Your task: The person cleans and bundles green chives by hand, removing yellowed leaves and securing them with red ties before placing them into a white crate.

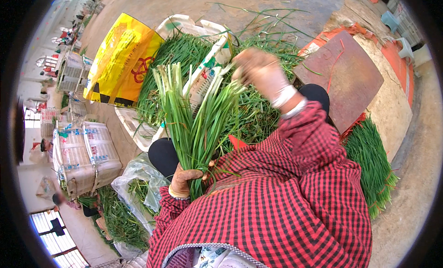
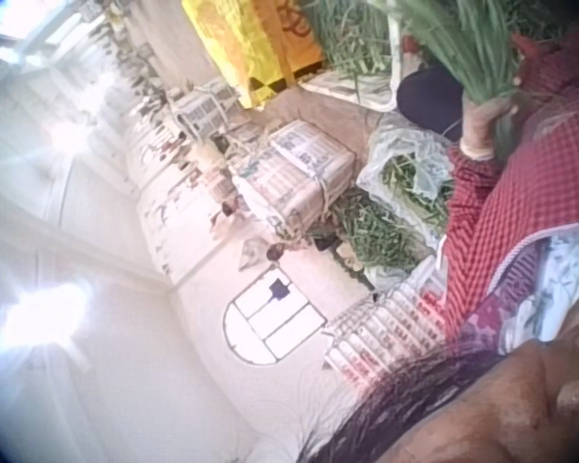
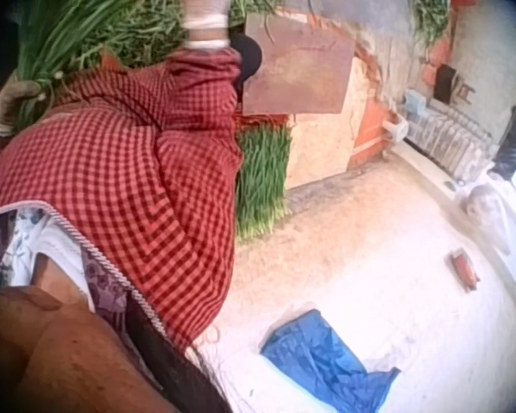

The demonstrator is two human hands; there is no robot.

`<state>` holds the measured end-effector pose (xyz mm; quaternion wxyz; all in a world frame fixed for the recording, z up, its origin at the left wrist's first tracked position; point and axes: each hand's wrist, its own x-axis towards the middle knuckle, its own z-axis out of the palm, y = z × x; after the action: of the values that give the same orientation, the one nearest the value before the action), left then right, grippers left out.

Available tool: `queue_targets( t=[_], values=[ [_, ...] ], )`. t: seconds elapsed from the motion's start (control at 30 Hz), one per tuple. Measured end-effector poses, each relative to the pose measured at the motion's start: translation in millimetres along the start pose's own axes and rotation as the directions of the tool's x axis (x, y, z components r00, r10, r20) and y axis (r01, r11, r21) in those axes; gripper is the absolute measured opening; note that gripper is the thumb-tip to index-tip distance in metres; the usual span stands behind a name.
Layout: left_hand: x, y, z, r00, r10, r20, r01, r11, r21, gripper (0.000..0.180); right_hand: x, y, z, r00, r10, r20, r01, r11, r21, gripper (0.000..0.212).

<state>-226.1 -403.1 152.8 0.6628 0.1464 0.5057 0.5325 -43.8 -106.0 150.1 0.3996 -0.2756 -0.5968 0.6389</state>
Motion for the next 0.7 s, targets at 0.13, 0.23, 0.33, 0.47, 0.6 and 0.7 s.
queue_targets(
  t=[0.13, 0.23, 0.33, 0.47, 0.6, 0.7],
  values=[
    [1, 4, 2, 0.999, 0.048, -0.011, -0.048, 0.999, -0.017, 0.053, 4, 10, -103, 0.968, 0.232, -0.099, -0.247, 0.952, -0.182, 0.023],
    [0, 3, -2, 0.994, 0.079, -0.072, -0.080, 0.997, -0.009, 0.055, -23, -13, -63, 0.882, 0.471, 0.026, -0.403, 0.779, -0.480, 0.062],
    [4, 6, 7, 0.998, 0.045, -0.048, -0.046, 0.999, -0.024, 0.056, -26, -31, -7, 0.823, 0.509, 0.252, -0.490, 0.861, -0.137, 0.054],
    [3, -1, 1, 1.000, 0.013, 0.028, -0.014, 0.999, 0.049, 0.067, -10, -1, 48, 0.776, 0.478, 0.412, -0.502, 0.863, -0.056, 0.036],
    [-1, -3, -8, 0.997, -0.026, 0.076, 0.030, 0.998, -0.060, 0.070, -15, 1, 56, 0.853, 0.344, 0.392, -0.388, 0.921, 0.036, 0.030],
    [-3, -9, -25, 0.988, -0.015, 0.156, 0.046, 0.980, -0.193, 0.069, -20, -5, 34, 0.943, 0.259, 0.211, -0.288, 0.950, 0.123, 0.030]
  ],
)
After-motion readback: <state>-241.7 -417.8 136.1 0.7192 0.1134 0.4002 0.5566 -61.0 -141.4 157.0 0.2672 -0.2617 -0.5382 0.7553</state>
